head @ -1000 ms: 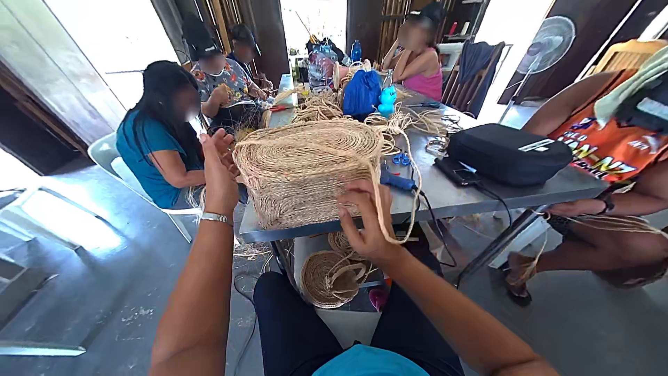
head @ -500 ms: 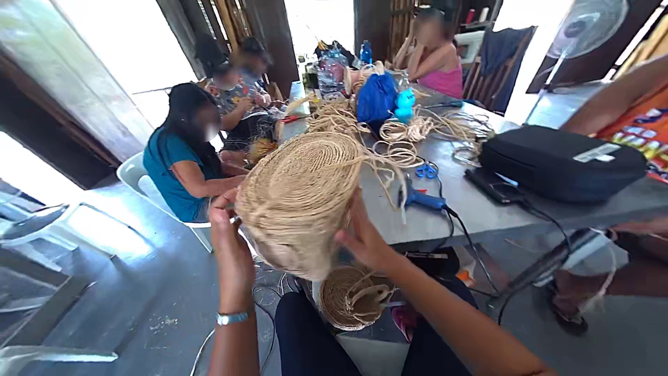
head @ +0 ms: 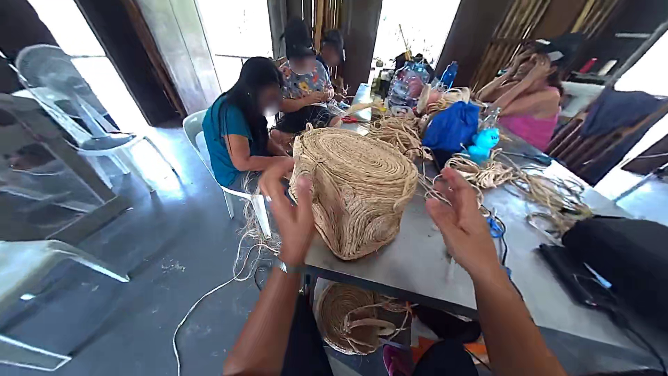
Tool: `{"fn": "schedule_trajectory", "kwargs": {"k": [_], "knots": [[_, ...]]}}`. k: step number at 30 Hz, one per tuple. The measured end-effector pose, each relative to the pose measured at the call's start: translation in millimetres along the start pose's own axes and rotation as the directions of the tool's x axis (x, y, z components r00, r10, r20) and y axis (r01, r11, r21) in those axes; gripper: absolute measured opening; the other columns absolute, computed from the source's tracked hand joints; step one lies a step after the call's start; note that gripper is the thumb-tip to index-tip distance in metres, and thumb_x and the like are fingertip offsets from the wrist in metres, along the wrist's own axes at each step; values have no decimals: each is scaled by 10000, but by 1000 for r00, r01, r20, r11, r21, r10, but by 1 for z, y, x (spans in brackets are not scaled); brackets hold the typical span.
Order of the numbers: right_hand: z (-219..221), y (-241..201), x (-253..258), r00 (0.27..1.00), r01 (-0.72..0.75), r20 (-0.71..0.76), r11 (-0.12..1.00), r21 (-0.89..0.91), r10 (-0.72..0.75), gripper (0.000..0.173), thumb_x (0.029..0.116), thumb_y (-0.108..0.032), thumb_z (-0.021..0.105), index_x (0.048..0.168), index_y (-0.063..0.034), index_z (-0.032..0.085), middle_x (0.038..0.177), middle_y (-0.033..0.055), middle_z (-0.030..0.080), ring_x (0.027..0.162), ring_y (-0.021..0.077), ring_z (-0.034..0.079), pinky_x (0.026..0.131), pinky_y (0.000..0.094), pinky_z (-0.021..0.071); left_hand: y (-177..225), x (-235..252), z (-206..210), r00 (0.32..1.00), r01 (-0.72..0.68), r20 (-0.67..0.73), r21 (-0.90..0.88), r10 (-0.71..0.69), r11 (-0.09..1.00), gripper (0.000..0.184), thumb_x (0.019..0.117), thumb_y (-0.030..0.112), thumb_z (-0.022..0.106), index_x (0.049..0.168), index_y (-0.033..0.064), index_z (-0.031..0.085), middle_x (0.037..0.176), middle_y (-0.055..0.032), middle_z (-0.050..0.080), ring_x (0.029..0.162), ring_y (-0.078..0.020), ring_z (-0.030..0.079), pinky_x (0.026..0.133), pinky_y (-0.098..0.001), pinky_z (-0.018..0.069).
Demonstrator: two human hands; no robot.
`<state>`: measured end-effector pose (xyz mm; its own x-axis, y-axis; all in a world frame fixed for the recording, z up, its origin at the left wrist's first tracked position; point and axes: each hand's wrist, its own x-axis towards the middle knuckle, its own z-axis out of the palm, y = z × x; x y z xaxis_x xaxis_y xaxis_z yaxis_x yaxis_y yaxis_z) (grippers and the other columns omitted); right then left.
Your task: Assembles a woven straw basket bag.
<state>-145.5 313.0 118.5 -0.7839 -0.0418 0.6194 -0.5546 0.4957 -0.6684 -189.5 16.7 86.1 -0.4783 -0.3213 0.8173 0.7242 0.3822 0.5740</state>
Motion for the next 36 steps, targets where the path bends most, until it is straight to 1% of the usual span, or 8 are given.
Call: {"fn": "schedule_trajectory", "kwargs": {"k": [4, 7, 12, 15, 21, 25, 31, 36], "knots": [[25, -28, -5, 952, 299, -19, 942, -149, -305, 666, 1015, -388, 608, 1522, -3, 412, 1576, 185, 422, 1467, 250, 408, 1192, 461, 390, -78, 49, 14, 913, 404, 132, -146, -387, 903, 642, 1099, 449, 287, 1534, -17, 357, 1508, -227, 461, 1375, -273, 479, 1136, -458, 408], [57, -27, -9, 891, 446, 51, 850, -282, -451, 628, 1007, -424, 613, 1481, -30, 494, 1555, 158, 473, 1505, 329, 346, 1236, 622, 224, -112, 48, 30, 737, 644, 358, -118, -573, 756, 837, 1035, 685, 128, 1580, 84, 331, 1541, -161, 469, 1398, -233, 485, 1140, -489, 429], [53, -7, -7, 901, 415, -3, 866, -281, -433, 627, 1012, -553, 548, 1384, -49, 537, 1456, 158, 552, 1460, 335, 401, 1211, 613, 272, -89, 21, -5, 664, 683, 405, 15, -629, 730, 861, 959, 802, 225, 1606, 240, 307, 1615, -119, 364, 1444, -321, 399, 1059, -667, 400], [22, 6, -1, 932, 328, -73, 912, -247, -355, 541, 1038, -508, 521, 1237, -5, 525, 1373, 194, 567, 1404, 304, 458, 1136, 501, 416, -56, -7, -22, 717, 568, 405, 131, -567, 812, 753, 1003, 695, 357, 1567, 195, 352, 1498, -193, 467, 1321, -366, 511, 979, -635, 480], [-24, 37, 5, 957, 245, -128, 962, -123, -260, 389, 1088, -385, 426, 1238, -30, 476, 1426, 105, 537, 1346, 183, 513, 1091, 390, 458, 22, -91, -20, 943, 139, 277, 179, -185, 974, 691, 959, 471, 664, 1427, -3, 479, 1361, -252, 520, 1229, -321, 518, 983, -499, 459], [-9, 13, -19, 879, 293, -296, 914, -281, -373, 285, 1058, -210, 538, 1236, 11, 563, 1382, 157, 583, 1365, 269, 519, 1118, 456, 464, 48, -112, 10, 935, -17, 355, 13, 11, 1000, 459, 953, 332, 721, 1236, 4, 569, 1159, -175, 640, 1092, -239, 612, 926, -402, 513], [44, -8, -69, 954, 157, -216, 960, -232, -208, 238, 950, -219, 719, 1032, 0, 679, 867, 62, 668, 731, 84, 635, 656, 250, 567, 46, -124, 64, 953, -160, 286, 179, 105, 971, 391, 905, 308, 745, 1171, 51, 619, 1120, -133, 657, 1040, -282, 607, 909, -462, 479], [64, -12, -65, 974, -17, -218, 938, -346, -63, 337, 897, -363, 763, 1016, -51, 711, 835, 48, 661, 654, 99, 599, 557, 270, 511, 46, -132, 78, 986, -85, 161, 211, 51, 974, 456, 888, 227, 720, 1260, 46, 528, 1109, -128, 626, 1005, -262, 567, 912, -455, 430]]}}
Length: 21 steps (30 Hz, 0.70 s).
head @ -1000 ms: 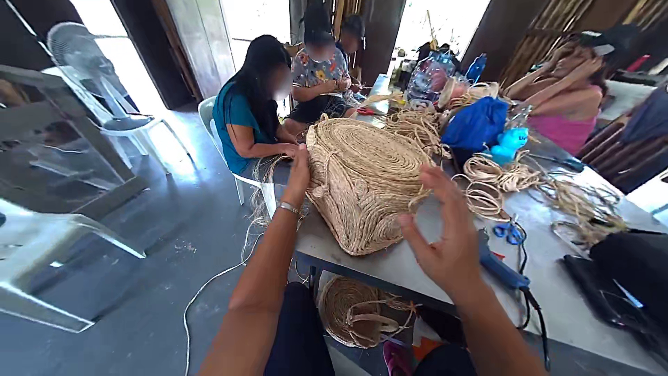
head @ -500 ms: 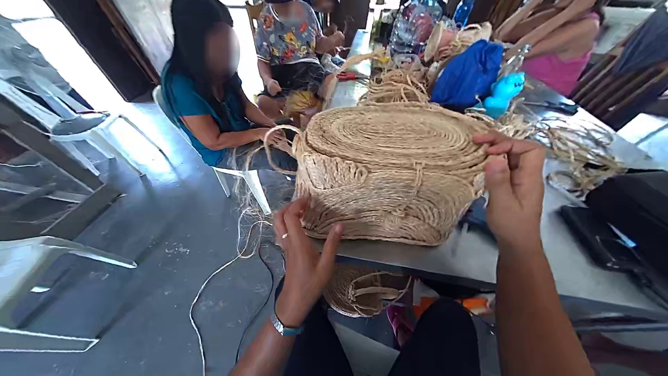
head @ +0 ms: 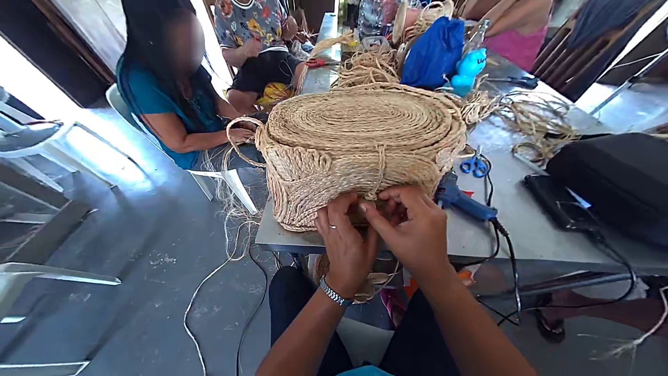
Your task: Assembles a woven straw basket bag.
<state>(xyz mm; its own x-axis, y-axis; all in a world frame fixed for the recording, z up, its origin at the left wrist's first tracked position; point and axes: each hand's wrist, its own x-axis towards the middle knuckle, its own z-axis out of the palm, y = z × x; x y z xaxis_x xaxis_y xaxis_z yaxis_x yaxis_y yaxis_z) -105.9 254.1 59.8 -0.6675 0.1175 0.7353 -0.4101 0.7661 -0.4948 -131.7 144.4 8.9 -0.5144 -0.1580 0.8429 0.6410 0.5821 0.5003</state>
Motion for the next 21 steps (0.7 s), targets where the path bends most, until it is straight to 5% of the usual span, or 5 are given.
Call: {"fn": "schedule_trajectory", "kwargs": {"k": [5, 14, 21], "knots": [[-2, -12, 9, 998, -52, 19, 991, -123, 55, 278, 885, -356, 754, 966, -90, 746, 693, 0, 647, 590, 122, 596, 539, 334, 494, -2, 4, 9, 996, -19, -82, 40, 23, 999, 354, 903, 234, 698, 1195, 112, 539, 1090, -74, 640, 1025, -239, 543, 928, -465, 351], [-3, -19, 19, 981, 77, -181, 997, 24, -71, 238, 879, -263, 766, 976, -47, 735, 678, -24, 647, 574, 15, 567, 519, 182, 478, -5, 4, 15, 992, -19, -123, 19, 21, 1000, 354, 909, 289, 714, 1161, 106, 546, 1016, -50, 647, 990, -195, 543, 941, -440, 335], [5, -22, 34, 961, 109, -270, 980, 166, -61, 217, 898, -249, 775, 935, -41, 727, 696, -14, 658, 584, 15, 589, 530, 175, 505, -1, 7, 7, 995, -74, -55, 67, 78, 995, 336, 913, 276, 670, 1176, 70, 641, 1082, -85, 666, 1025, -234, 556, 914, -454, 345]]}}
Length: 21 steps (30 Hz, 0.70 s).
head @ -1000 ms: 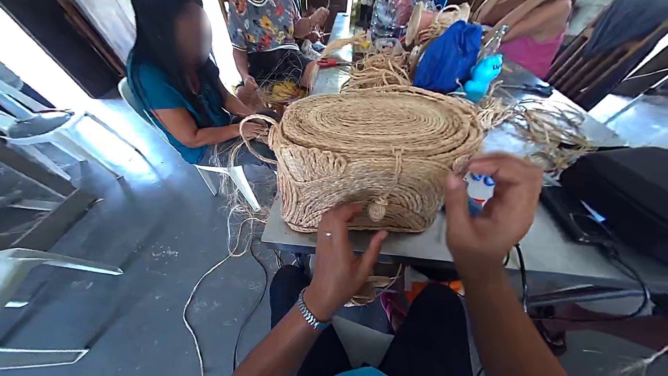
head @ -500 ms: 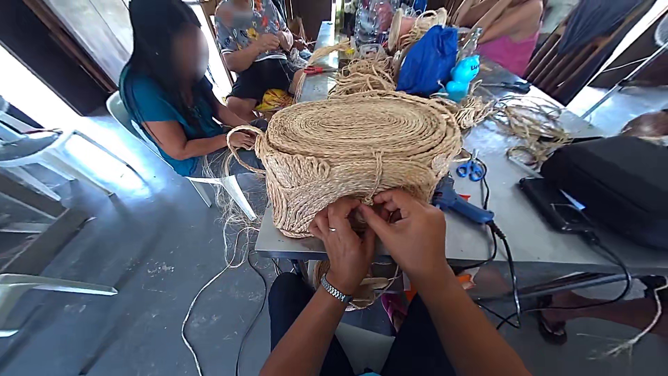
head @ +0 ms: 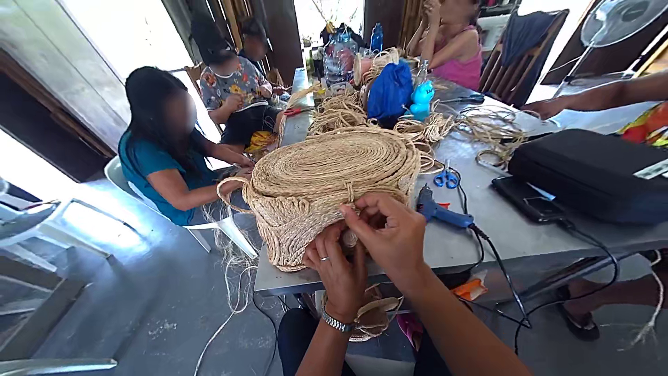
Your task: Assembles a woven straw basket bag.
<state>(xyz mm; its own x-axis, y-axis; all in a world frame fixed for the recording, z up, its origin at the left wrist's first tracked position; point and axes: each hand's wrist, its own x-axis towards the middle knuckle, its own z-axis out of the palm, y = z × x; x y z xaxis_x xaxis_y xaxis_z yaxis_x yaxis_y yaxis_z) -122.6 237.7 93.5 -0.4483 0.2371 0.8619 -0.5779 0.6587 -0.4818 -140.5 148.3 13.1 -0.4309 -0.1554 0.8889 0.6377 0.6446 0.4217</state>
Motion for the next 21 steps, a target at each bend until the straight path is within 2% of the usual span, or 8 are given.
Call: {"fn": "schedule_trajectory", "kwargs": {"k": [3, 6, 8, 11, 17, 21], "knots": [[-10, 8, -14, 998, -41, 57, 996, 85, 36, 249, 959, -261, 716, 994, -16, 738, 737, 1, 673, 618, 12, 585, 569, 170, 504, -4, -2, -9, 999, 0, 46, -64, 3, 998, 371, 912, 252, 688, 1220, 49, 650, 1154, -125, 641, 1074, -247, 546, 952, -437, 369], [-19, 24, -38, 990, -74, 126, 995, 61, 66, 245, 1022, -206, 607, 1037, -2, 743, 837, 46, 721, 677, 33, 640, 617, 191, 551, -10, -7, -18, 997, 27, 80, -122, -17, 992, 378, 890, 210, 719, 1221, 35, 666, 1192, -152, 591, 1133, -246, 525, 1001, -392, 398], [-19, 29, -52, 980, -99, 178, 994, 48, 89, 244, 1017, -160, 587, 1137, 1, 726, 966, 73, 742, 721, 44, 651, 636, 192, 552, -11, -9, -20, 996, 22, 88, -120, -11, 992, 362, 899, 173, 709, 1230, 30, 680, 1207, -164, 585, 1136, -243, 527, 999, -384, 409], [-14, 24, -61, 974, -111, 207, 992, 66, 95, 291, 999, -150, 620, 1233, 9, 686, 1105, 94, 738, 812, 57, 689, 693, 191, 579, -8, -6, -22, 995, 19, 100, -74, -11, 997, 317, 916, 169, 677, 1206, 45, 709, 1195, -160, 596, 1115, -256, 528, 980, -411, 395], [-11, 13, -59, 963, -217, 207, 956, 199, 176, 303, 979, -134, 651, 1234, 28, 675, 1069, 86, 736, 769, 45, 671, 667, 181, 567, -2, 8, -29, 983, 75, 175, -106, -56, 991, 245, 908, 164, 652, 1126, 74, 721, 1133, -102, 604, 1108, -238, 517, 988, -417, 375], [-15, 16, -57, 915, -341, 305, 911, 230, 266, 312, 973, -167, 651, 1238, -2, 651, 1039, 70, 691, 736, 45, 638, 627, 180, 551, -4, 9, -31, 982, 62, 187, -116, -40, 991, 224, 916, 146, 648, 1111, 71, 729, 1118, -96, 605, 1092, -222, 522, 976, -384, 394]]}}
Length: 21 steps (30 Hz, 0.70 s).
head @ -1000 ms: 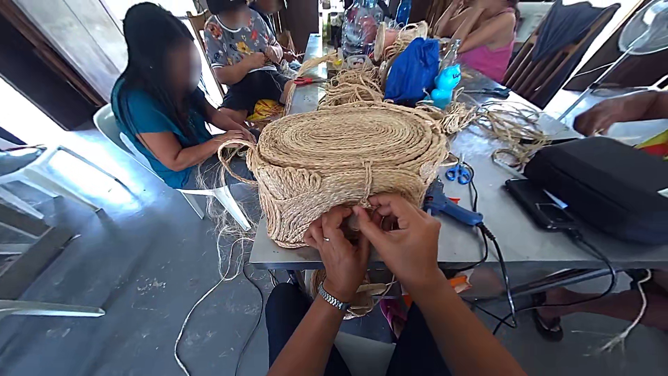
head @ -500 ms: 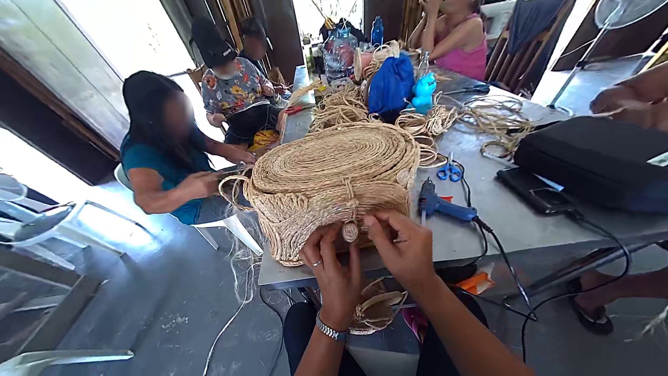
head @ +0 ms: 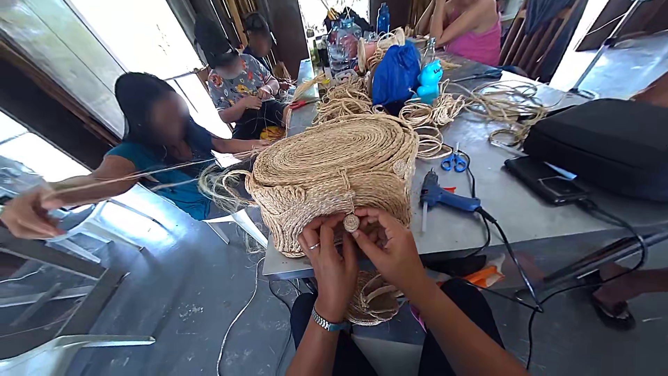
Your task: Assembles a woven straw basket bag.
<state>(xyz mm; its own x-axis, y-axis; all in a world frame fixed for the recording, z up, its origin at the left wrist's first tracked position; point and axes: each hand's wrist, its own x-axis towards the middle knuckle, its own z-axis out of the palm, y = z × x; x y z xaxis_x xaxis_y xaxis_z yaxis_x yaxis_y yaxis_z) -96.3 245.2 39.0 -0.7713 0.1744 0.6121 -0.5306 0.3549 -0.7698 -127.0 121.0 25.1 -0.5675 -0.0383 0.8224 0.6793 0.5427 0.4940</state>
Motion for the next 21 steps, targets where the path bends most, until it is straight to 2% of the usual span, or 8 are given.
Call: {"fn": "schedule_trajectory", "kwargs": {"k": [2, 4, 7, 11, 16, 18, 21], "knots": [[-3, -3, 3, 998, -34, 48, 998, -52, 36, 295, 977, -186, 634, 1212, -6, 635, 1019, 67, 673, 728, 45, 630, 642, 181, 550, -1, 0, 0, 1000, -7, 15, 5, 7, 1000, 244, 923, 131, 631, 1138, 59, 721, 1122, -109, 605, 1091, -231, 526, 978, -388, 400], [-5, -7, 6, 998, -8, 61, 985, -172, 19, 268, 992, -212, 613, 1174, -18, 648, 1045, 84, 672, 747, 63, 628, 665, 201, 547, -3, 0, 0, 999, -36, 30, 16, 36, 999, 294, 935, 108, 599, 1202, 56, 710, 1135, -123, 644, 1098, -257, 554, 975, -426, 417], [-8, -10, 6, 996, 64, 72, 962, -266, -47, 258, 991, -225, 629, 1160, -35, 673, 1121, 114, 672, 827, 99, 662, 706, 225, 571, -11, 0, -1, 993, -111, 43, 16, 110, 994, 319, 964, 79, 570, 1227, 113, 747, 1137, -110, 655, 1087, -248, 564, 952, -419, 427], [-10, -10, 6, 994, 102, 69, 971, -217, -90, 323, 961, -261, 705, 1157, -7, 668, 1119, 125, 682, 933, 117, 698, 809, 236, 601, -14, 3, -5, 986, -135, 95, -17, 136, 991, 334, 975, 74, 549, 1227, 148, 755, 1133, -87, 665, 1071, -226, 571, 933, -444, 408], [-1, 0, 7, 992, 117, -41, 988, -100, -122, 300, 920, -226, 750, 1090, 11, 678, 1027, 88, 711, 923, 94, 702, 839, 230, 601, -11, 15, -22, 960, -11, 276, -106, 40, 994, 319, 985, 110, 535, 1244, 137, 719, 1149, -45, 651, 1122, -202, 579, 944, -498, 417], [2, 3, 6, 989, 128, -64, 990, -65, -132, 289, 895, -195, 760, 1072, 17, 674, 1011, 86, 708, 895, 86, 696, 818, 227, 601, -8, 21, -30, 935, -33, 351, -24, 40, 999, 296, 991, 136, 524, 1241, 114, 681, 1140, -38, 670, 1094, -205, 597, 915, -487, 438], [4, 4, 7, 989, 129, -64, 991, -41, -131, 272, 886, -189, 770, 1043, 10, 670, 987, 79, 696, 860, 74, 685, 791, 218, 599, -2, 27, -32, 913, -129, 399, 82, 86, 988, 288, 979, 116, 549, 1247, 48, 629, 1088, -71, 699, 1018, -252, 611, 896, -468, 478]]}}
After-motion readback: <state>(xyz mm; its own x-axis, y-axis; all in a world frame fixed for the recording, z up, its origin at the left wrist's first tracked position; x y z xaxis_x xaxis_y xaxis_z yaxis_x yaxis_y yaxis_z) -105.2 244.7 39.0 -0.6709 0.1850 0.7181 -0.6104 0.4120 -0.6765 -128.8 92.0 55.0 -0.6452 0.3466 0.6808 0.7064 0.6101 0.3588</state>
